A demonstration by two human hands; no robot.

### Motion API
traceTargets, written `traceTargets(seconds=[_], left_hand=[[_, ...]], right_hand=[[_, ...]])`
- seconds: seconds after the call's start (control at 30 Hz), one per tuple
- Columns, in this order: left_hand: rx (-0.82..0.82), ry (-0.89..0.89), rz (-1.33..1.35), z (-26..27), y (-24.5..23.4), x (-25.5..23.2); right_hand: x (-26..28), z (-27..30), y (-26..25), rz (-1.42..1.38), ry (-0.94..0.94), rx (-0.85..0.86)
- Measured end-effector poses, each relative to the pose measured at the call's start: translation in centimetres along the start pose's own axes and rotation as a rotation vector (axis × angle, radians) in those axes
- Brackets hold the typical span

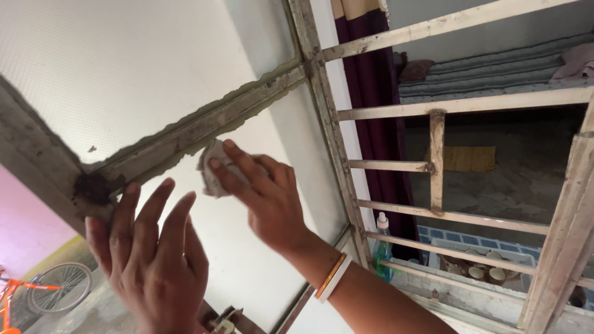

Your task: The person wipes a frosted glass window pane with a cloth, moving the cloth in circular and linear motions across the surface. The person holds the window frame with the left hand while cleaning with the right hand.

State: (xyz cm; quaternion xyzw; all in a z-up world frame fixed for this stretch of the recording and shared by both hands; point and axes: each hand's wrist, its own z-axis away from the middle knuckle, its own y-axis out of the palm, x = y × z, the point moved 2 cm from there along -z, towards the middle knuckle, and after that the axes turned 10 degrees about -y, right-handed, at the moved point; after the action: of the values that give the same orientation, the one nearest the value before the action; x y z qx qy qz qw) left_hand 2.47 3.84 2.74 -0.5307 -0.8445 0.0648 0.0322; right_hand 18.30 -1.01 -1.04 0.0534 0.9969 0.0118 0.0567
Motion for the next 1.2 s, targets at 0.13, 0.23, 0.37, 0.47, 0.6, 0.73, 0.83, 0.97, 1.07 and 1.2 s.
traceTargets(seconds=[0.13, 0.23, 0.37, 0.47, 0.6, 0.73, 0.83, 0.97, 1.07, 1.2], left_hand=[[0.046, -0.092, 0.123, 0.3, 0.2, 0.3], [-0.041, 0.072, -0.174, 1.1, 0.7, 0.9], [-0.046, 0.065, -0.161, 1.5, 1.0, 1.3], [-0.006, -0.011, -0.07, 0.8, 0.7, 0.8], [0.07, -0.154, 0.166, -0.3, -0.1, -0.2], [0.077, -0.166, 0.168, -0.4, -0.2, -0.4], [0.094, -0.176, 0.174, 0.2, 0.2, 0.3], [0.024, 0.054, -0.27, 1.4, 0.9, 1.4], [0.038, 0.078, -0.31, 1.9, 1.1, 1.9], [0.081, 0.104, -0.34, 1.5, 0.9, 2.1]], right_hand=[[-5.4, 0.3, 1.3, 0.141, 0.085, -0.02], [-8.3, 0.1, 1.0, 0.197, 0.166, -0.02], [-7.7, -0.1, 0.8, 0.149, 0.216, -0.016], [-4.8, 0.0, 1.5, 0.125, 0.19, -0.01], [-3.5, 0.3, 1.6, 0.074, 0.127, 0.064], [-6.5, 0.2, 1.3, 0.19, 0.088, 0.016], [-8.9, -0.1, 0.6, 0.222, 0.18, 0.065], [-9.1, -0.4, 0.0, 0.204, 0.21, 0.048], [-7.4, -0.8, 0.5, 0.188, 0.206, 0.085], [-6.1, -0.4, 0.0, 0.192, 0.071, 0.119]])
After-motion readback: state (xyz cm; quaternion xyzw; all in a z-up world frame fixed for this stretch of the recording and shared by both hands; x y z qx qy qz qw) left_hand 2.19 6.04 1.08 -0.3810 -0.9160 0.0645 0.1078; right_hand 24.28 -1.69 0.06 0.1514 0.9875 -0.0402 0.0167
